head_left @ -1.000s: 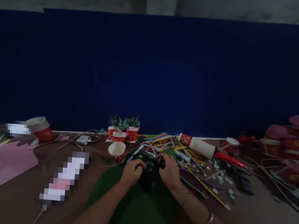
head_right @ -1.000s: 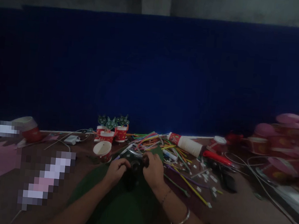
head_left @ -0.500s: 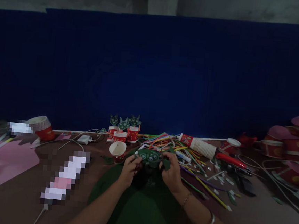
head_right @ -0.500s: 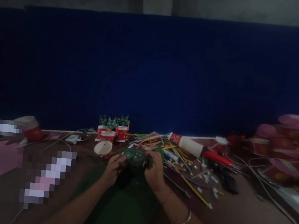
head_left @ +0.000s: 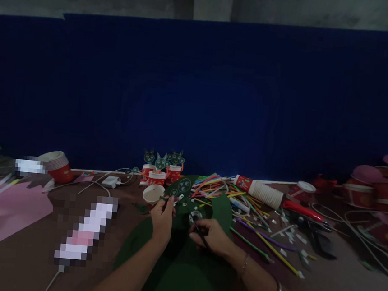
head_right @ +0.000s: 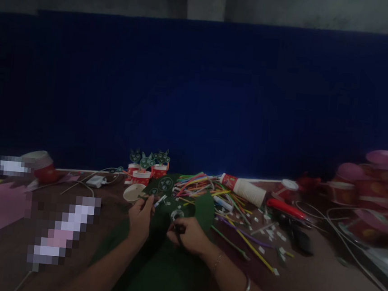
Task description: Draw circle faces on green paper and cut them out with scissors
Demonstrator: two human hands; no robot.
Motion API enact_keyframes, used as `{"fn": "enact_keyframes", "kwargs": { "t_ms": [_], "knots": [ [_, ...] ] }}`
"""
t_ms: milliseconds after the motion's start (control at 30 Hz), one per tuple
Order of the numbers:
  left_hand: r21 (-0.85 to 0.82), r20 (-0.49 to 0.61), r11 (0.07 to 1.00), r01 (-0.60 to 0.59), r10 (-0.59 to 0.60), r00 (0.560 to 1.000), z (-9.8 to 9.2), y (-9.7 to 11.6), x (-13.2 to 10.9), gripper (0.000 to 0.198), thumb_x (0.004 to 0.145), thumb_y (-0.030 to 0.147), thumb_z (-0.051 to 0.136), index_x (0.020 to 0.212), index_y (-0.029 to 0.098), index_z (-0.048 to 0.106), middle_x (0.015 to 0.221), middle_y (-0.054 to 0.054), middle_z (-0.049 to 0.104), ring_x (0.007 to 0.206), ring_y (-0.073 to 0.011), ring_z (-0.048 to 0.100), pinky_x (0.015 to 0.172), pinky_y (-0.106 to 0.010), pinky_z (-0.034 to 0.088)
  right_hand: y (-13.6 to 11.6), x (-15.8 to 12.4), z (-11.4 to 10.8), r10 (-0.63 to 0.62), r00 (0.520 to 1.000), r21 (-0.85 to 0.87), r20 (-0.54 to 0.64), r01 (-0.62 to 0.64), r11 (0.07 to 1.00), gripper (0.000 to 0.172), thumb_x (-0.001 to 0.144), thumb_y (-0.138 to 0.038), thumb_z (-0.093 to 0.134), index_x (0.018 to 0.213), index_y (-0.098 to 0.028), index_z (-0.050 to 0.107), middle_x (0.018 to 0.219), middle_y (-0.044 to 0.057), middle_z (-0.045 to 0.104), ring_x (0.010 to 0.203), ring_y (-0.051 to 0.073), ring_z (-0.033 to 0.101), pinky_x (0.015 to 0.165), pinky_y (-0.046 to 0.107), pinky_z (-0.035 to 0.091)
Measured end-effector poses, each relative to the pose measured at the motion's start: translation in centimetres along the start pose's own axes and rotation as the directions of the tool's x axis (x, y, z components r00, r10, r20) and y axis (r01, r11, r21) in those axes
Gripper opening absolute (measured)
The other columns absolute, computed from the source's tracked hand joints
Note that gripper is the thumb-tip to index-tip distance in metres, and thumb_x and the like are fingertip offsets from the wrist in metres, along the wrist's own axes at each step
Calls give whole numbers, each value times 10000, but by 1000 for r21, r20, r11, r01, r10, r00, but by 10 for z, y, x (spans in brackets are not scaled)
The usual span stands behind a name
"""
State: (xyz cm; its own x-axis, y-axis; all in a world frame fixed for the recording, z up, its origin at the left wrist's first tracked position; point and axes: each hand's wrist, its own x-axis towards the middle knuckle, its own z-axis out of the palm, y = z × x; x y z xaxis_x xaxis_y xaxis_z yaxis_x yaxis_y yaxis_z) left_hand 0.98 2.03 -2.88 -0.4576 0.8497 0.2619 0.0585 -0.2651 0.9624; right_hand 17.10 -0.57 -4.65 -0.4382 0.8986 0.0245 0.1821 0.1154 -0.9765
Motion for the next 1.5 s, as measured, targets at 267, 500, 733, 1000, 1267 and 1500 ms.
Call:
{"fn": "enact_keyframes", "kwargs": {
  "t_ms": [267,500,733,1000,1267,1500],
  "knots": [
    [-106,221,954,280,-252,942,10,7,-14,342,667,457,653,571,164,506,365,81,388,341,-47,315,341,-161,171,0,2,-1,21,1000,121,-6,-20,992,337,700,-460,646,775,-134,599,490,-25,558,426,100,519,420,189,397],
    [-85,369,935,343,-290,883,11,8,-20,390,654,468,670,527,159,469,320,67,403,305,-28,277,323,-158,145,-5,4,0,42,994,136,-98,-29,990,356,672,-482,658,739,-138,593,464,-32,553,391,86,473,389,179,359],
    [-98,402,924,369,-302,864,10,10,-19,364,655,461,669,547,155,503,323,71,397,302,-28,277,328,-163,138,-3,5,1,-24,992,93,-126,36,995,300,720,-443,612,675,-148,580,428,-39,523,364,82,448,382,184,341],
    [-37,436,932,361,-310,845,9,8,-18,371,663,466,664,537,145,525,327,58,414,312,-35,303,344,-169,151,-4,5,1,-26,986,107,-165,44,993,277,709,-425,633,696,-151,598,451,-28,543,385,97,469,391,196,361],
    [-39,469,932,361,-302,830,8,3,-15,349,696,460,635,620,120,604,343,54,415,323,-35,294,351,-168,138,0,6,-3,52,985,101,-165,-35,994,368,711,-497,622,625,-142,578,406,-34,528,342,79,439,342,171,311],
    [-137,425,937,320,-236,874,8,-3,-11,273,682,415,650,689,159,555,494,49,523,369,-43,361,364,-163,212,-4,2,-6,109,989,257,-100,-80,963,427,721,-527,606,890,-137,567,443,-41,567,348,89,478,294,137,267]
  ]
}}
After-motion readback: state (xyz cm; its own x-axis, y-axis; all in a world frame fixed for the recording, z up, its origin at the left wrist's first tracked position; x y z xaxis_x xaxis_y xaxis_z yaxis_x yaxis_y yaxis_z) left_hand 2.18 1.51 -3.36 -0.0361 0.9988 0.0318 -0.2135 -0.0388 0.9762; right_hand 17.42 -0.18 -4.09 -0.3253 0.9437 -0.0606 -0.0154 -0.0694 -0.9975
